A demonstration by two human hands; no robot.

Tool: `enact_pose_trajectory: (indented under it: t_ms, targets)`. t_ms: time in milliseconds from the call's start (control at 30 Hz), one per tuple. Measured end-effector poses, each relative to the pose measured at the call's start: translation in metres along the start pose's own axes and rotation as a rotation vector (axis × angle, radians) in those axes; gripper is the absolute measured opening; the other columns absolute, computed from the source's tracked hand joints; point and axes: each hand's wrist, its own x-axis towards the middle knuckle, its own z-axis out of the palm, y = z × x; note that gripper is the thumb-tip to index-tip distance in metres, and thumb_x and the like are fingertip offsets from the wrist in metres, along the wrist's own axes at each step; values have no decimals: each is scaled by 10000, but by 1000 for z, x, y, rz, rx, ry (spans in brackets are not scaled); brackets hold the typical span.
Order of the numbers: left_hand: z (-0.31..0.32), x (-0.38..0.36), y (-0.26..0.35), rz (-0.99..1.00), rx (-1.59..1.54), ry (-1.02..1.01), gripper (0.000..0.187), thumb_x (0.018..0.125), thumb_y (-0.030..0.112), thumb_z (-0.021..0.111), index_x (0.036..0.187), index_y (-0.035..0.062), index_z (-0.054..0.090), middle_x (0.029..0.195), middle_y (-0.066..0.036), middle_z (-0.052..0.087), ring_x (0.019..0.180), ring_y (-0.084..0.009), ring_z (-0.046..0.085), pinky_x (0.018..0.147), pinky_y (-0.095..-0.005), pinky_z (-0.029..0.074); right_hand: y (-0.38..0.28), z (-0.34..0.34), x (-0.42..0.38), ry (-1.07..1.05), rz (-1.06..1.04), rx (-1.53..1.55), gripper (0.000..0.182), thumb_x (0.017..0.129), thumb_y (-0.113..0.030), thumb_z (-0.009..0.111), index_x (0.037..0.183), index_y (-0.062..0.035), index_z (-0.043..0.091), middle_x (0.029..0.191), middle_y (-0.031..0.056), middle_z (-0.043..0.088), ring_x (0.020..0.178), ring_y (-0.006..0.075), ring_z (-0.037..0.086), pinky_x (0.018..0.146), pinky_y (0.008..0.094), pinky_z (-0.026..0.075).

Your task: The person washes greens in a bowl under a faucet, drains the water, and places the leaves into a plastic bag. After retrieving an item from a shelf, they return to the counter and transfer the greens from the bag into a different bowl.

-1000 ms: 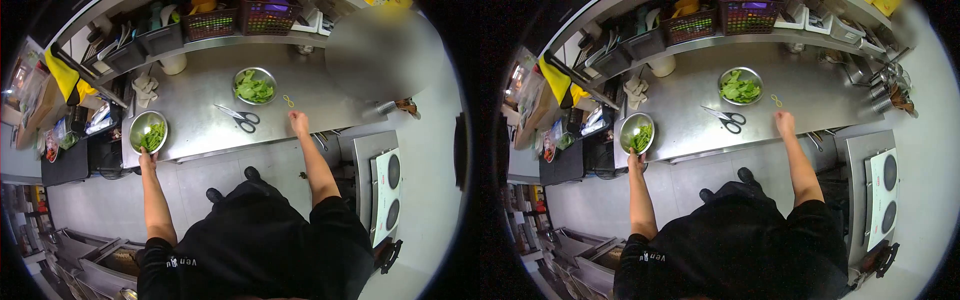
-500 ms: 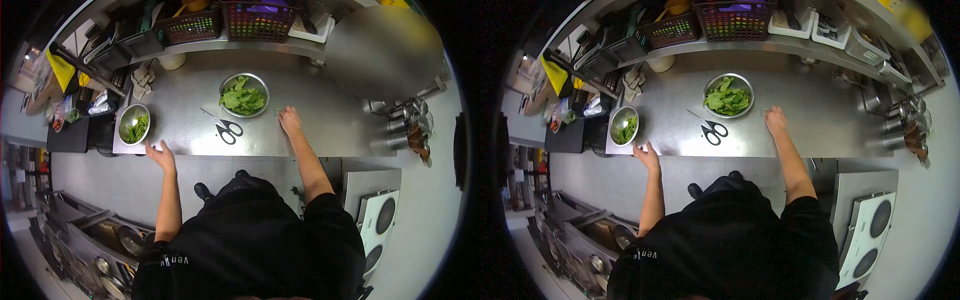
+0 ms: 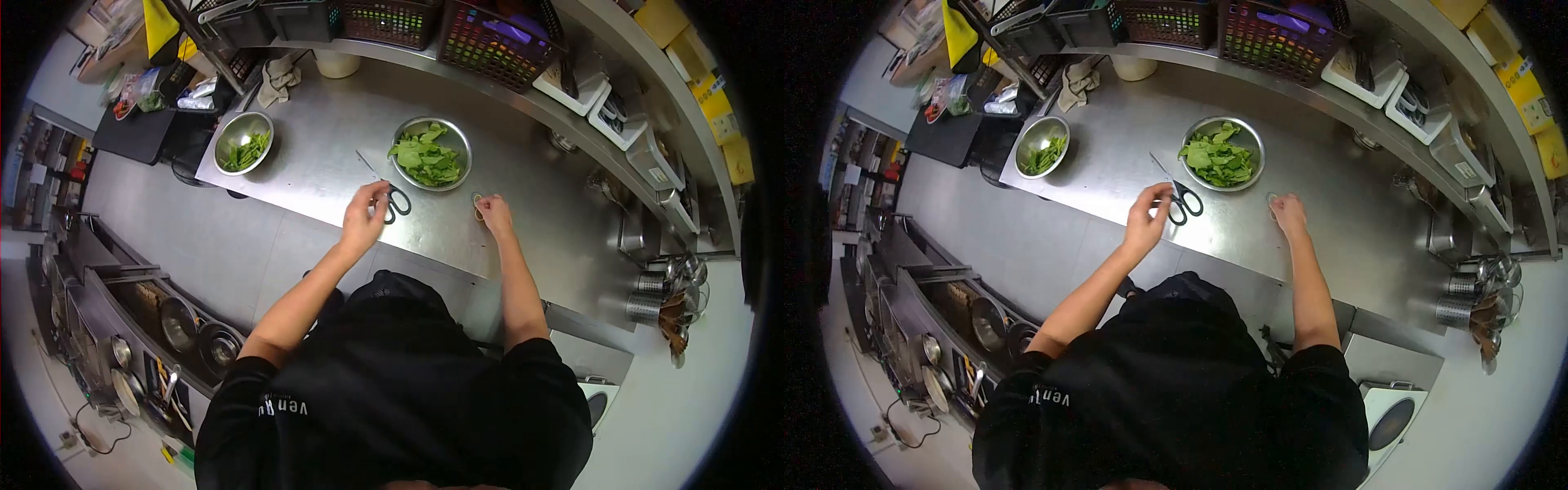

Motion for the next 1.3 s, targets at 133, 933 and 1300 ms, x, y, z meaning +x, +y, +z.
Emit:
enact_pose_trajectory:
  t_ms: [133,933,1300]
  targets:
    - [20,-7,6,-30,69,-124,249,860,29,583,1110,27,585,1016,-120,618,796,-222,615,716,-316,495,0,9,2,-28,-62,-121,155,758,-203,706,849,-78,719,872,130,629,851,312,613,761,414,511]
    - [56,-12,-10,311,391,-562,265,781,17,616,1040,35,669,922,-134,639,862,-290,616,742,-388,513,-30,-3,-68,-40,-414,-242,160,784,-172,672,911,-78,694,919,86,582,932,285,558,786,403,497]
    - [119,-39,-42,551,821,-1115,437,780,210,632,1206,129,577,1128,-33,508,1054,-229,497,827,-375,472,-43,3,-155,-123,-468,-215,249,758,-169,684,990,-78,676,896,62,559,902,255,545,782,360,488]
